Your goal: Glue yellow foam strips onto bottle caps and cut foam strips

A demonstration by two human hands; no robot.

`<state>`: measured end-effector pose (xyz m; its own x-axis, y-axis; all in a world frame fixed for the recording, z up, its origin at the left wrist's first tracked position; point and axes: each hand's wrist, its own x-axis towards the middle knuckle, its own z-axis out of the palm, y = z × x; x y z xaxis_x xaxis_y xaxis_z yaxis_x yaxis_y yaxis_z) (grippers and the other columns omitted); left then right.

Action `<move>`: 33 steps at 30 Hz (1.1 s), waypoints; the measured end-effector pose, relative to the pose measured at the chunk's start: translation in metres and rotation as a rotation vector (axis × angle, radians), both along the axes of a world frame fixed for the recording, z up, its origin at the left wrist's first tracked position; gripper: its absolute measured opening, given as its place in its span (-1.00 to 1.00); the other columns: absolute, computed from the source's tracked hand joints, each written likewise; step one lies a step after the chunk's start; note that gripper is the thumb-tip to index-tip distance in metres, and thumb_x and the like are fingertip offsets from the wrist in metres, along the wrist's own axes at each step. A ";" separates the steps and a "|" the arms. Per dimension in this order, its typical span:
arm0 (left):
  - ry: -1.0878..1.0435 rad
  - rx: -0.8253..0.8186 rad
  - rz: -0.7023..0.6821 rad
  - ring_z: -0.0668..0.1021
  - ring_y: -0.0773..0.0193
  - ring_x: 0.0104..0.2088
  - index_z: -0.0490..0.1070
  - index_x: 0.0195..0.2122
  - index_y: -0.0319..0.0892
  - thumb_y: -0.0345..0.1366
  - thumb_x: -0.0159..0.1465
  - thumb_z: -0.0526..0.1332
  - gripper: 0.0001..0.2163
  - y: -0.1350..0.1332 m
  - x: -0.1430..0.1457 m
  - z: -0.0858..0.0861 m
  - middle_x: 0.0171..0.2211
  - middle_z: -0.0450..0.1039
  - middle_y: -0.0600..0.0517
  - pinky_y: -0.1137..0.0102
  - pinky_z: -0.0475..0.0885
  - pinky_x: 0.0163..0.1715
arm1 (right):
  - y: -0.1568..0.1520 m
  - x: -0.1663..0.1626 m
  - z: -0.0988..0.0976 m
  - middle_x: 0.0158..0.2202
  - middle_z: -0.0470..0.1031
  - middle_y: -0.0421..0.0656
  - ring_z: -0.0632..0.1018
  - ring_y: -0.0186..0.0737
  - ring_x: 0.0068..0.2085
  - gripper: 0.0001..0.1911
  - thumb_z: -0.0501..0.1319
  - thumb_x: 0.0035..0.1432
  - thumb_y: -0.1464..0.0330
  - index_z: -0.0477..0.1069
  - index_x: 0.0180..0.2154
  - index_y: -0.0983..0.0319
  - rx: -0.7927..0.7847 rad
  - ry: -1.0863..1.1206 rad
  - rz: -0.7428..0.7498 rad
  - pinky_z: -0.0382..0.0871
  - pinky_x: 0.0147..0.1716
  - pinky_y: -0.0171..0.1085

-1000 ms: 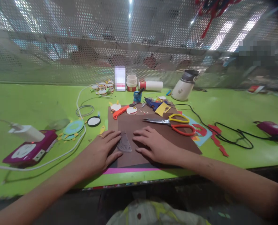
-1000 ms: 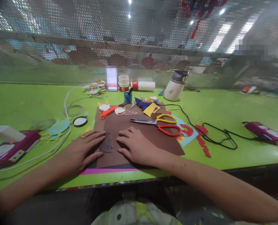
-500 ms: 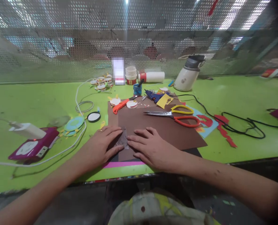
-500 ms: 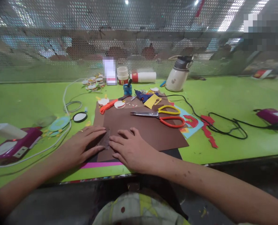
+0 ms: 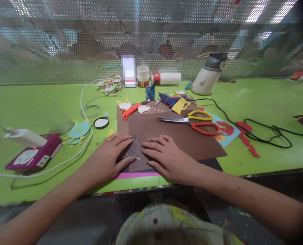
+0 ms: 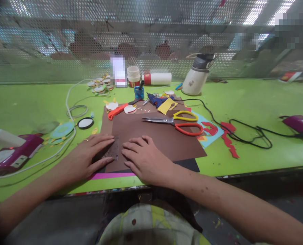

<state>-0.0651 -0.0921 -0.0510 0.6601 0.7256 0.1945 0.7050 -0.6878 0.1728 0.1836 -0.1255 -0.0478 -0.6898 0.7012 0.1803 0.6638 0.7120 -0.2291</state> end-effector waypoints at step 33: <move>0.002 0.073 -0.051 0.39 -0.08 0.14 0.38 0.17 -0.31 -0.07 0.35 0.11 -0.52 -0.005 0.007 0.000 0.16 0.40 -0.24 -0.02 0.28 0.16 | 0.002 0.002 -0.009 0.08 0.47 0.11 0.41 0.02 0.11 -0.68 0.13 0.31 0.39 0.38 0.06 0.38 0.057 0.187 -0.005 0.21 0.18 0.07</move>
